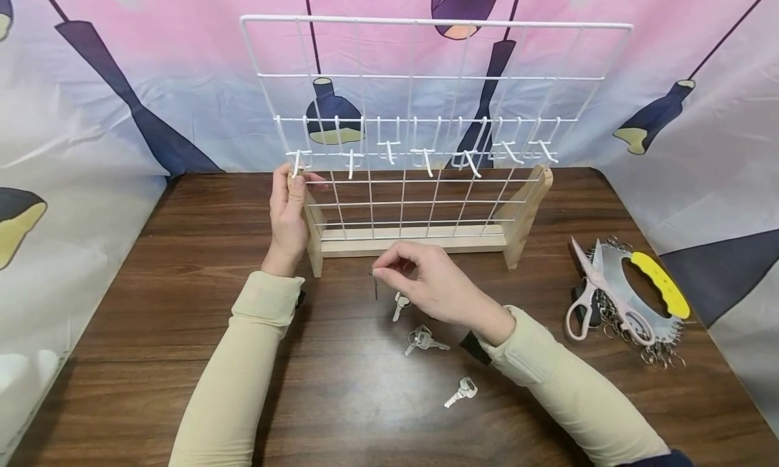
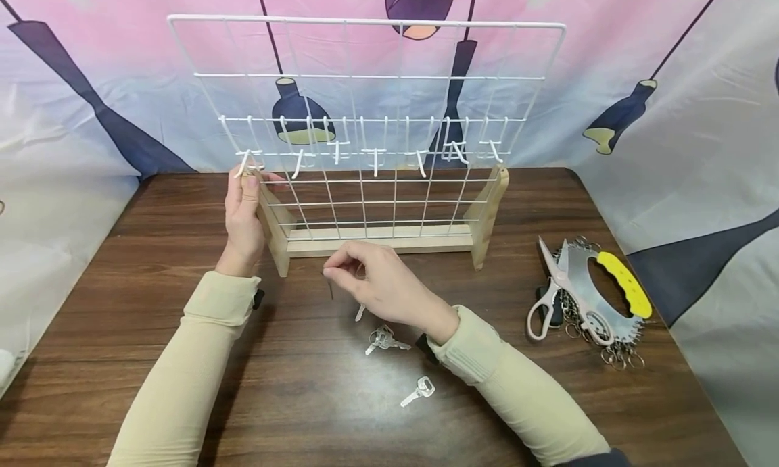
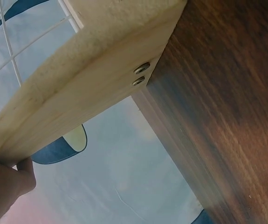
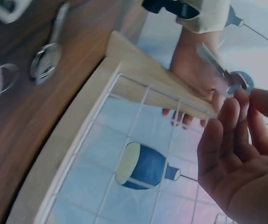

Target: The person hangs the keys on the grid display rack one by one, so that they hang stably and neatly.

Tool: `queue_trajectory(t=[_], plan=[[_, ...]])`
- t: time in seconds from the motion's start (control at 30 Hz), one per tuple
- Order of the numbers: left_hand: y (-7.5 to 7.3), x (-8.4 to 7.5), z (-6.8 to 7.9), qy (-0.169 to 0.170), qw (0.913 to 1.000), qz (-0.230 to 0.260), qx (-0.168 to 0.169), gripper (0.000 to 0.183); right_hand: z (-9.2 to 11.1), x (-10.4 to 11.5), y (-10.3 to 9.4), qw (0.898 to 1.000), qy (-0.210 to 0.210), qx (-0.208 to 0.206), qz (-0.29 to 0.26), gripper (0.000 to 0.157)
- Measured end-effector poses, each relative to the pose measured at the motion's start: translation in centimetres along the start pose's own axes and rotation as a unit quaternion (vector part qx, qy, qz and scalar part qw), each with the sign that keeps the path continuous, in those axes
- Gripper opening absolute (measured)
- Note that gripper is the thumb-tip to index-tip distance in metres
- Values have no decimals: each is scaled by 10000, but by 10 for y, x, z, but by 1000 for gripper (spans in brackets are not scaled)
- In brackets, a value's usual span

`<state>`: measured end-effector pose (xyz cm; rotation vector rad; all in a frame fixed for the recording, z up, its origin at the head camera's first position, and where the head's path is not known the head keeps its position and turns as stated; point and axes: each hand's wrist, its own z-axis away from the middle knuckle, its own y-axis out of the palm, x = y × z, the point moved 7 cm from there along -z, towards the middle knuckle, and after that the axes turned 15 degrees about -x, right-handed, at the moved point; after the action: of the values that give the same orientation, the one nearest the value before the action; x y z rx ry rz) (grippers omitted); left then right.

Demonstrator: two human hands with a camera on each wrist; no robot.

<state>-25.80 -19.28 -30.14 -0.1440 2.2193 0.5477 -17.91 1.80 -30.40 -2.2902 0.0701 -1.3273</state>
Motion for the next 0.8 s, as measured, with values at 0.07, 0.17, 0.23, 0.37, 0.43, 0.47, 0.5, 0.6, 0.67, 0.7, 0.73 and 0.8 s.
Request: queue_trajectory(t=[0.07, 0.17, 0.23, 0.37, 0.43, 0.47, 0.5, 0.6, 0.67, 0.7, 0.73, 0.8], plan=[[0, 1, 0, -16, 10000, 1, 0, 19, -5, 5, -1, 9997, 27, -197, -118, 5], [1, 0, 1, 5, 10000, -36, 3, 20, -13, 12, -1, 9982, 50, -490, -331, 7], [1, -1, 1, 23, 10000, -48, 16, 19, -19, 14, 0, 9968, 72, -652, -449, 8], [0, -1, 2, 64, 9999, -85, 47, 18, -28, 16, 3, 9936, 220, -816, -748, 9], [-1, -1, 2, 119, 9999, -89, 67, 18, -31, 17, 5, 9910, 324, -846, -985, 10], [-1, -1, 1, 147, 9998, -101, 75, 18, -33, 18, 6, 9892, 385, -873, -1110, 10], [-1, -1, 1, 160, 9998, -85, 90, 18, -35, 19, 8, 9872, 433, -897, -1245, 11], [0, -2, 1, 179, 9997, -67, 124, 19, -40, 22, 11, 9814, 517, -1009, -1551, 13], [0, -2, 1, 174, 9997, -119, 148, 21, -44, 25, 14, 9779, 534, -1091, -1701, 14], [0, -2, 1, 167, 9996, -144, 156, 22, -46, 27, 16, 9761, 537, -1124, -1783, 14], [0, -2, 1, 164, 9996, -169, 162, 23, -48, 29, 17, 9745, 520, -1155, -1851, 15], [-1, -2, 2, 146, 9996, -204, 163, 25, -52, 34, 20, 9713, 466, -1201, -1997, 14]])
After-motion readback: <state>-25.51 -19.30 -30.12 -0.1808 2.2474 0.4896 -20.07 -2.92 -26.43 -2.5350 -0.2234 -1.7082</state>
